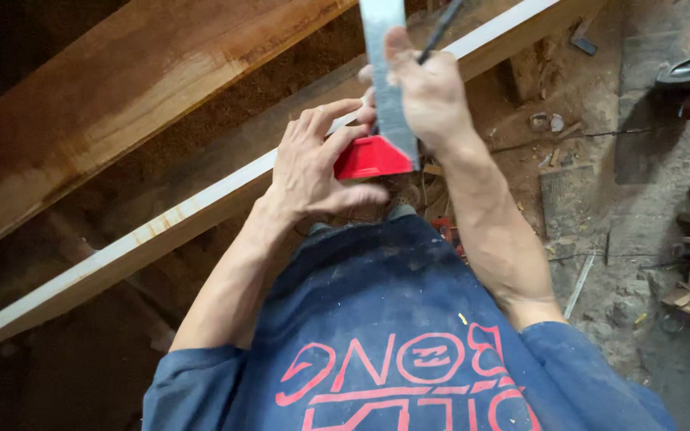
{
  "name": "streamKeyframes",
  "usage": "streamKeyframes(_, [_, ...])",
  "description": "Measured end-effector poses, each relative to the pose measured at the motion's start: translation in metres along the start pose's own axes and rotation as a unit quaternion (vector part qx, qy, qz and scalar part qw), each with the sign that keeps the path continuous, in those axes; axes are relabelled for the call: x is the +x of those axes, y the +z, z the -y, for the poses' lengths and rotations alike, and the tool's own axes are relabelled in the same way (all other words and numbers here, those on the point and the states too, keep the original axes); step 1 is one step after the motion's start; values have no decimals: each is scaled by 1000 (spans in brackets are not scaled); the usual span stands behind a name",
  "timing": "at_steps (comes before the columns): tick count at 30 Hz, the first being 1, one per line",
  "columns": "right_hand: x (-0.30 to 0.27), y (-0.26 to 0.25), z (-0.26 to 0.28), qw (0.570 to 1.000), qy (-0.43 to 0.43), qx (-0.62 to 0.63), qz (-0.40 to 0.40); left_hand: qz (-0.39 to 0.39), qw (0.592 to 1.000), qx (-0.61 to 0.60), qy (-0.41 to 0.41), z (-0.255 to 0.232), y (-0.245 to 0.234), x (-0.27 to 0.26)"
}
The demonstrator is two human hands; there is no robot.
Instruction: The person measures and marks a long wooden plank with a square and pencil, then uses a circular saw to cut the plank along the marked line. The cut piece is separated and set aside.
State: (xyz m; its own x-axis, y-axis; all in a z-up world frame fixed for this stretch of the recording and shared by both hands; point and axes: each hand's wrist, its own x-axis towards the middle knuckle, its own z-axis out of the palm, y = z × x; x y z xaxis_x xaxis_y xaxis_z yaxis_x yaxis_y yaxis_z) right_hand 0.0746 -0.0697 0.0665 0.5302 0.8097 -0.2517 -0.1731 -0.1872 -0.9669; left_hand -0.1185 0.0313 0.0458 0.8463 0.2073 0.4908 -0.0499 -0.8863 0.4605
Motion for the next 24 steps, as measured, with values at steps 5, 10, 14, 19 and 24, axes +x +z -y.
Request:
streamKeyframes(5, [-12,11,-6,944,-165,-174,-228,-10,996,46,-78,1,29,-4])
streamKeyframes(10, [-76,15,-41,980,-145,-31,-130,-45,979,150,-128,-10,48,-1])
streamKeyframes(14, [-79,27,-75,983,-82,39,-159,17,989,75,-130,-13,34,1])
streamKeyframes(19, [-85,32,-91,973,28,160,-163,7,995,-93,-28,-3,-4,-3])
streamKeyframes(24, [-79,46,-91,962,20,193,-191,137,988,-63,-43,-4,-4,-9])
